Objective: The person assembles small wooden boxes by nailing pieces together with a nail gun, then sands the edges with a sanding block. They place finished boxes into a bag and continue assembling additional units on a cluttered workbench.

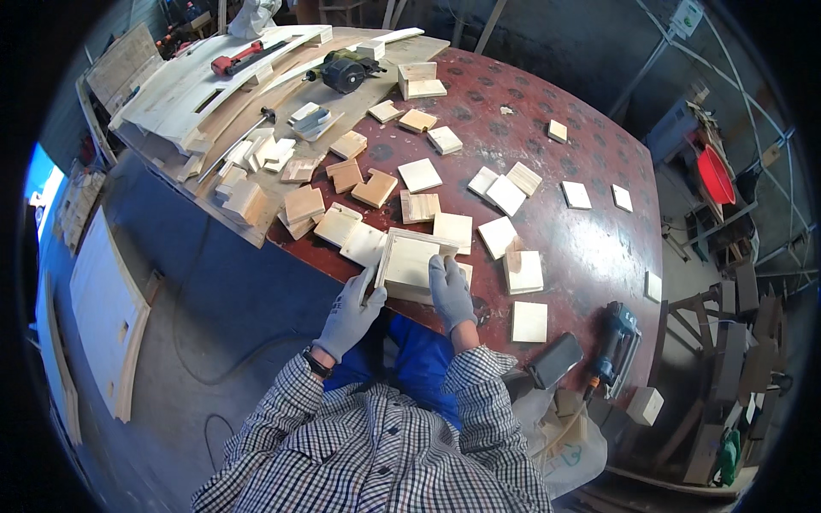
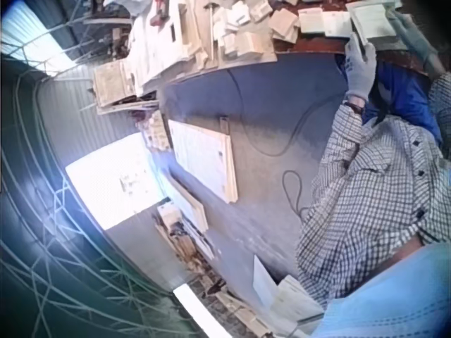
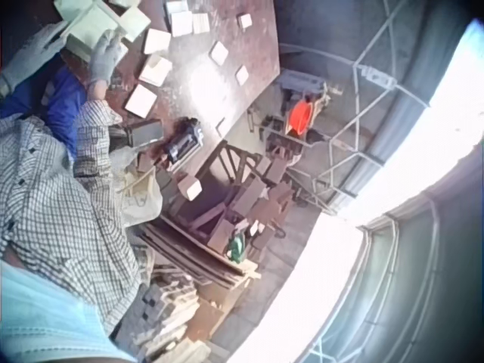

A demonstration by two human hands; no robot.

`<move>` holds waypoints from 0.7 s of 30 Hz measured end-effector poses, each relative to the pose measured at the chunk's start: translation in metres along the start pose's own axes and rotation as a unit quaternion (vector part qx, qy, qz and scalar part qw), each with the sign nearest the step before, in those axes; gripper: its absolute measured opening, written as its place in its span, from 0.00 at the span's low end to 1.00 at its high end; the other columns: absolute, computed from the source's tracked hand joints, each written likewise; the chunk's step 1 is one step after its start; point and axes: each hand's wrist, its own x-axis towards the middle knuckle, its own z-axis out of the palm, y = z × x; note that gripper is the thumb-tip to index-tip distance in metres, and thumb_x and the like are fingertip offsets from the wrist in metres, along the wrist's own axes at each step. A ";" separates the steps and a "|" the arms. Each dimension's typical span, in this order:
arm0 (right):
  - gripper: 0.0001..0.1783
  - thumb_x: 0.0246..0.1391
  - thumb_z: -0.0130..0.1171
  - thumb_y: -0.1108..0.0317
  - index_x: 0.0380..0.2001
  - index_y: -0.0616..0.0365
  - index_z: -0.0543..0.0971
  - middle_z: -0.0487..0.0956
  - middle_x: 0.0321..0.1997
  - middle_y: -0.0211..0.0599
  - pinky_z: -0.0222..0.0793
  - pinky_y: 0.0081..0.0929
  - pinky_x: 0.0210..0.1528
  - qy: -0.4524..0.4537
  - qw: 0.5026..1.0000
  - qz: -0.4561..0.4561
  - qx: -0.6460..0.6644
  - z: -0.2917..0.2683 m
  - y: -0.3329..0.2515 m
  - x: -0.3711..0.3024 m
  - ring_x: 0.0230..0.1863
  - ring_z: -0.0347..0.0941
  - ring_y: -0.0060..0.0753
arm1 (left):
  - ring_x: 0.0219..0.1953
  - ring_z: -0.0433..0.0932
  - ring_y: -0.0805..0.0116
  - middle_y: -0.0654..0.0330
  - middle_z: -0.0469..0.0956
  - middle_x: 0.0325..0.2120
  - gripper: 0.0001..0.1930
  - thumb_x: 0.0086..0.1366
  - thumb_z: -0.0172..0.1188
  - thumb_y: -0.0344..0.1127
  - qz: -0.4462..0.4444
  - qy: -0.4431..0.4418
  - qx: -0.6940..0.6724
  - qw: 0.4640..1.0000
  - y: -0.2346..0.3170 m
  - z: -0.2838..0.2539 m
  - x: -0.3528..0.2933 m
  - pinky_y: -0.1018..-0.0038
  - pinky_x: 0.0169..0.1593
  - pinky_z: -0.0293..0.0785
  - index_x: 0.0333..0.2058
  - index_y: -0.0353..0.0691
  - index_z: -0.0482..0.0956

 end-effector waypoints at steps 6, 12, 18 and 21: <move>0.39 0.70 0.60 0.53 0.73 0.68 0.63 0.74 0.59 0.67 0.73 0.52 0.61 0.171 0.980 -0.052 -0.084 0.056 -0.016 -0.058 0.57 0.76 0.65 | 0.50 0.81 0.41 0.43 0.79 0.48 0.22 0.79 0.56 0.43 -0.015 -0.026 -0.027 0.999 -0.019 0.010 0.003 0.56 0.52 0.79 0.63 0.34 0.75; 0.44 0.62 0.71 0.65 0.74 0.67 0.60 0.75 0.63 0.54 0.73 0.40 0.68 0.126 0.975 -0.074 0.170 0.048 0.001 -0.063 0.65 0.75 0.45 | 0.51 0.82 0.41 0.43 0.80 0.52 0.26 0.79 0.57 0.44 -0.001 -0.002 -0.064 0.998 -0.020 0.016 0.002 0.57 0.55 0.79 0.66 0.31 0.73; 0.50 0.54 0.69 0.81 0.77 0.64 0.56 0.72 0.68 0.48 0.69 0.39 0.74 0.026 0.915 -0.002 0.403 0.034 0.006 -0.074 0.68 0.72 0.42 | 0.54 0.80 0.56 0.44 0.80 0.52 0.32 0.76 0.61 0.40 -0.073 -0.023 -0.209 0.975 -0.018 0.027 -0.010 0.65 0.54 0.79 0.70 0.25 0.66; 0.56 0.48 0.69 0.82 0.80 0.62 0.53 0.69 0.69 0.50 0.63 0.39 0.78 -0.007 0.929 -0.059 0.365 0.024 -0.006 -0.092 0.72 0.68 0.46 | 0.54 0.75 0.73 0.56 0.72 0.60 0.42 0.73 0.64 0.35 -0.206 -0.075 -0.401 0.889 0.020 0.012 -0.020 0.79 0.53 0.77 0.77 0.32 0.50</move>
